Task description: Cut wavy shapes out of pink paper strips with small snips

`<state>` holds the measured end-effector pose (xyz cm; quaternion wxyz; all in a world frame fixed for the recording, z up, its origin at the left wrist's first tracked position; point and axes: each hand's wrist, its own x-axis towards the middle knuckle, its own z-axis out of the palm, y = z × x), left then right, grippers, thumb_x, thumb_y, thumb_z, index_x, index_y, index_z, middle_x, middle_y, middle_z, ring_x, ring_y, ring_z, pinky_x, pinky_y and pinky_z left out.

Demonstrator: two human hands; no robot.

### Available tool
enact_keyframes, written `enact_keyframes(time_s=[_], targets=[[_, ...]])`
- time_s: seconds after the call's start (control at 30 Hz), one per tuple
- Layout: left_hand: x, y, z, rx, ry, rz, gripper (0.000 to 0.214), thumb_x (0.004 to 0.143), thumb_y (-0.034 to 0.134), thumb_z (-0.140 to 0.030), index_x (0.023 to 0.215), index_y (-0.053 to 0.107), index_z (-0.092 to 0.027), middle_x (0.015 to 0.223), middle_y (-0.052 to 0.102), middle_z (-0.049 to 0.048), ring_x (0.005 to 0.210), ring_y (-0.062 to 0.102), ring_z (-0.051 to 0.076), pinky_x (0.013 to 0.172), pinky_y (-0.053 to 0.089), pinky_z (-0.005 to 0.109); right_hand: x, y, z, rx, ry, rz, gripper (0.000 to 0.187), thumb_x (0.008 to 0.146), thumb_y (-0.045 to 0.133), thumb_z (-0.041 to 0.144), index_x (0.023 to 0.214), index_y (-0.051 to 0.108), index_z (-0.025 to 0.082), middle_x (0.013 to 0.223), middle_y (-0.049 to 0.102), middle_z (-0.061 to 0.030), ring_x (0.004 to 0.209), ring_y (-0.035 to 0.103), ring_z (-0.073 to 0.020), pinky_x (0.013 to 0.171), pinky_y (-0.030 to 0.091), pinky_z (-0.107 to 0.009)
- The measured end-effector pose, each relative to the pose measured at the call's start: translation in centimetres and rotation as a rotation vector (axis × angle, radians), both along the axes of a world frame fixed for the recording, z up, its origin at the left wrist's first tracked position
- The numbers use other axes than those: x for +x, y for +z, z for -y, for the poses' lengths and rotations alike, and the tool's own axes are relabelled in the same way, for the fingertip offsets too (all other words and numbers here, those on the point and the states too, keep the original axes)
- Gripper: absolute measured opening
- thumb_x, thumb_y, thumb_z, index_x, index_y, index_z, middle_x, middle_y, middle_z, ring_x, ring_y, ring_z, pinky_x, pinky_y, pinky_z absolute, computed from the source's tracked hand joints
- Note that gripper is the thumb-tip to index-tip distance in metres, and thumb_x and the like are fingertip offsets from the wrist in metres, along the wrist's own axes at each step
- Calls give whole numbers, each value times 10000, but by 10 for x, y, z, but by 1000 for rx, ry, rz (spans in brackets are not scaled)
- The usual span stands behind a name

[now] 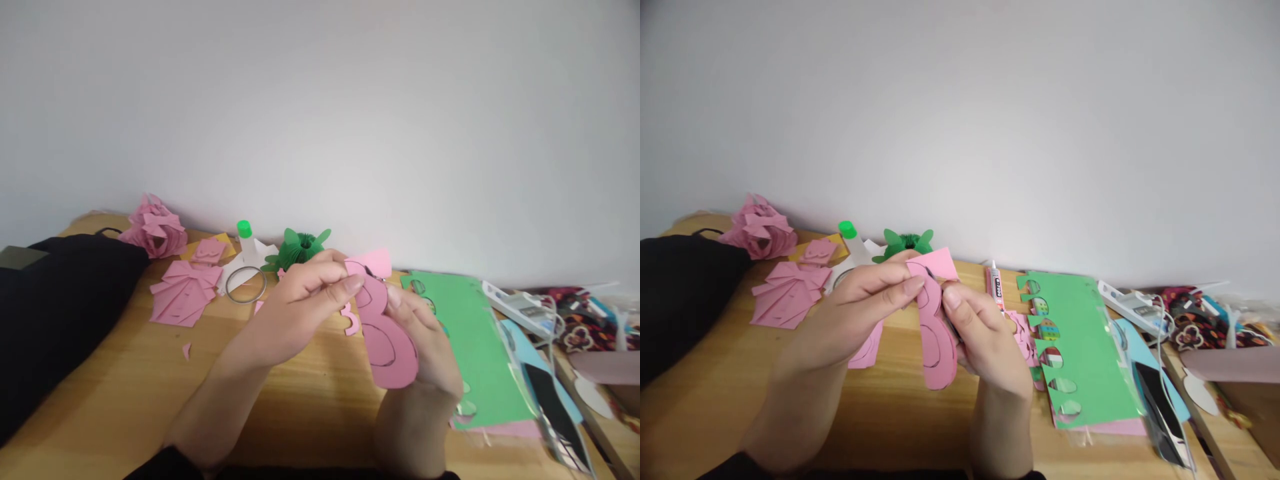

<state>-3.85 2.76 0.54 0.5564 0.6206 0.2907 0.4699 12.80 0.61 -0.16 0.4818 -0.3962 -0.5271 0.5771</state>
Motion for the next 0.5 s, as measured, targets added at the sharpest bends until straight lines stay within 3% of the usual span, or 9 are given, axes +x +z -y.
enact_keyframes(time_s=[0.5], targets=[[-2, 1, -2, 15, -17, -1, 333, 957, 494, -219, 633, 562, -184, 736, 564, 0, 825, 556, 138, 837, 465, 279, 3, -2, 0, -29, 94, -16, 438, 927, 577, 529, 613, 502, 234, 419, 373, 70, 339, 246, -97, 309, 164, -261]])
